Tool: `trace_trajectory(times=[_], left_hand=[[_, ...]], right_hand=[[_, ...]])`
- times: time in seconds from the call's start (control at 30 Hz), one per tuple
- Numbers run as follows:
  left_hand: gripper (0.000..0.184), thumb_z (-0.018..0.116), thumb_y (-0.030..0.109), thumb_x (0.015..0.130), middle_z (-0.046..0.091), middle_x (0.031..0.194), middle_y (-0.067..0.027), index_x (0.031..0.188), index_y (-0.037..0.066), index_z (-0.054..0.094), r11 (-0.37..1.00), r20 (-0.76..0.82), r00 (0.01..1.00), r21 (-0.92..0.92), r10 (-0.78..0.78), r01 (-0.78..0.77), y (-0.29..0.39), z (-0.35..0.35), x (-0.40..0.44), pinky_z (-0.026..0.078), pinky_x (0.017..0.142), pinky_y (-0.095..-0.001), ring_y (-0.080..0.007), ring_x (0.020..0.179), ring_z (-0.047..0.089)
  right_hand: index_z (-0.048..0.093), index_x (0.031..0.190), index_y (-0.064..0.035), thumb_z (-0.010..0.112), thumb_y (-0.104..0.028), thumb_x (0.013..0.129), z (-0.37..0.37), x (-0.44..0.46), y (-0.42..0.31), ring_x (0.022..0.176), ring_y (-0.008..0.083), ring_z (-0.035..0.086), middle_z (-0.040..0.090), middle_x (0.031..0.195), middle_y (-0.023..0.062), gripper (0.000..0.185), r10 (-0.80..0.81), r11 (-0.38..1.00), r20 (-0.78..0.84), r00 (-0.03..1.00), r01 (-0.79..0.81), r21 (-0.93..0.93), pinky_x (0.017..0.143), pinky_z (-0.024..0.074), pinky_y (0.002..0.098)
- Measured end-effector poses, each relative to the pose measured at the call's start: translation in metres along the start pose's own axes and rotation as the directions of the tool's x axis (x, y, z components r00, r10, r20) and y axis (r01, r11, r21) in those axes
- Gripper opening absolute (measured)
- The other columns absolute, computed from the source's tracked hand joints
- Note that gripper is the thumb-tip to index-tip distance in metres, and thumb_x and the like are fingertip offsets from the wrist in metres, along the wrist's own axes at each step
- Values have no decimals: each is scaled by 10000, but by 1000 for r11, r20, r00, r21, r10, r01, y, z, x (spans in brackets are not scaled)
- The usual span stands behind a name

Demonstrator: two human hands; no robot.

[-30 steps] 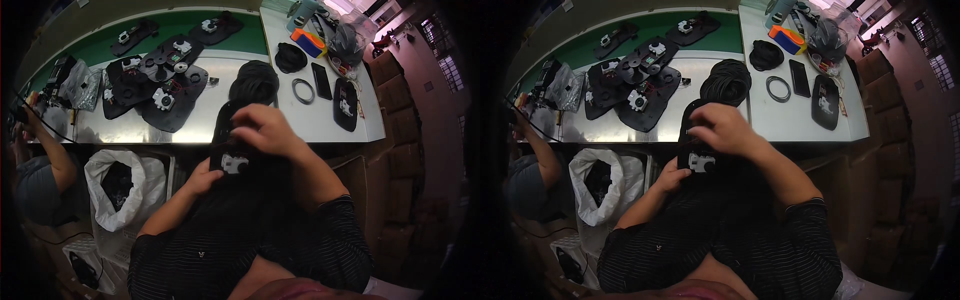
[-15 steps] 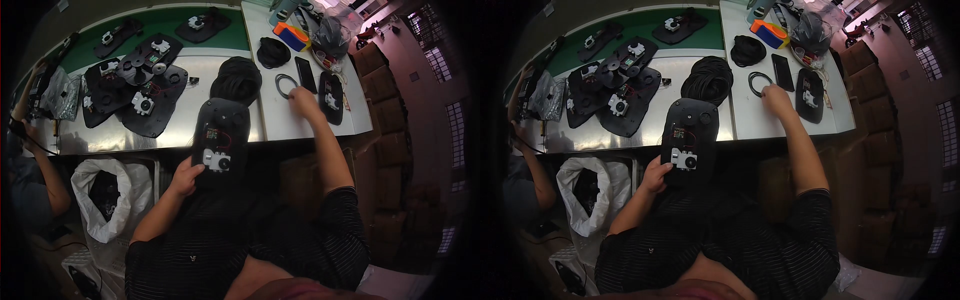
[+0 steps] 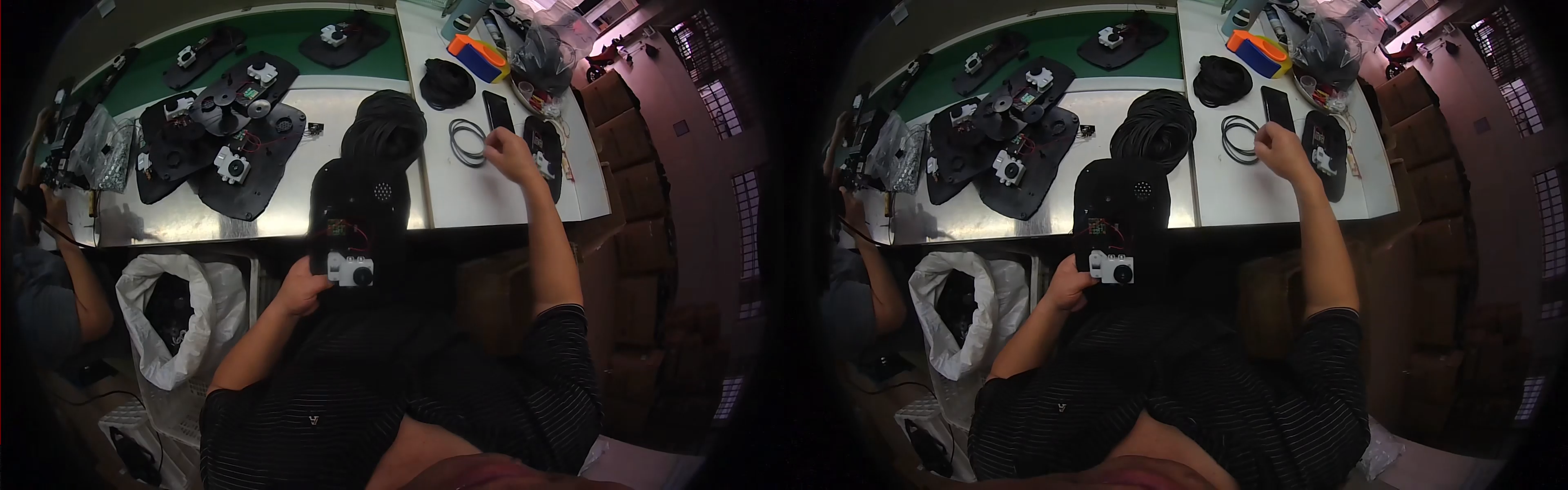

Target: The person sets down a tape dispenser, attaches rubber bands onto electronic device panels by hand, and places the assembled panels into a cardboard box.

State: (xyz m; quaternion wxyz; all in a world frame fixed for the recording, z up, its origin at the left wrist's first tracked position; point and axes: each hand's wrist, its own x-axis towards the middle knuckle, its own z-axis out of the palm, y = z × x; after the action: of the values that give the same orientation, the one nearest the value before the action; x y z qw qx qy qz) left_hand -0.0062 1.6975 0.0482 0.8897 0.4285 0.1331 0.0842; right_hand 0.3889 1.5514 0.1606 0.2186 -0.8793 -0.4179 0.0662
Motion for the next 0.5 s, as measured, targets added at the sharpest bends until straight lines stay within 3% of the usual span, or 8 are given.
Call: trace_trajectory(times=[0.1, 0.2, 0.27, 0.37, 0.5], left_hand=[[418, 533, -56, 723, 622, 1096, -93, 1136, -1, 567, 999, -26, 999, -49, 20, -21, 3, 10, 2, 463, 896, -325, -203, 1022, 601], [516, 455, -99, 708, 592, 1162, -140, 1217, -38, 512, 999, 5, 1000, -27, 31, -31, -5, 3, 3, 440, 954, -349, -246, 1089, 572], [482, 468, -88, 713, 605, 1136, -125, 1187, -28, 533, 999, 15, 999, -40, 33, -32, -5, 3, 3, 450, 933, -346, -235, 1061, 585], [459, 463, -79, 719, 612, 1125, -125, 1169, -32, 541, 996, 25, 999, -84, 28, -26, -6, 2, 3, 457, 923, -355, -238, 1047, 595], [487, 431, -82, 722, 589, 1169, -168, 1203, -66, 504, 988, 15, 1000, -156, 7, -4, -7, 1, 1, 447, 955, -384, -275, 1085, 582]], right_hand=[[606, 818, 5, 620, -86, 755, 9, -4, 3, 736, 258, 612, 628, 785, 134, 112, 40, 998, -3, 999, -40, 49, 686, 487, 327], [626, 833, -4, 611, -88, 750, 21, -7, 5, 743, 280, 612, 631, 812, 145, 120, -63, 994, 72, 995, 69, -82, 693, 489, 348], [639, 818, -15, 616, -82, 738, 32, -3, 10, 728, 288, 607, 622, 803, 141, 106, -235, 897, 124, 964, 264, -353, 688, 498, 363], [640, 783, -10, 601, -66, 720, 33, 0, 8, 734, 329, 596, 621, 807, 161, 92, -291, 844, 157, 944, 330, -423, 684, 491, 388], [632, 771, -7, 615, -78, 734, 14, 1, -1, 717, 289, 604, 623, 783, 147, 82, -250, 912, 160, 955, 288, -292, 669, 489, 358]])
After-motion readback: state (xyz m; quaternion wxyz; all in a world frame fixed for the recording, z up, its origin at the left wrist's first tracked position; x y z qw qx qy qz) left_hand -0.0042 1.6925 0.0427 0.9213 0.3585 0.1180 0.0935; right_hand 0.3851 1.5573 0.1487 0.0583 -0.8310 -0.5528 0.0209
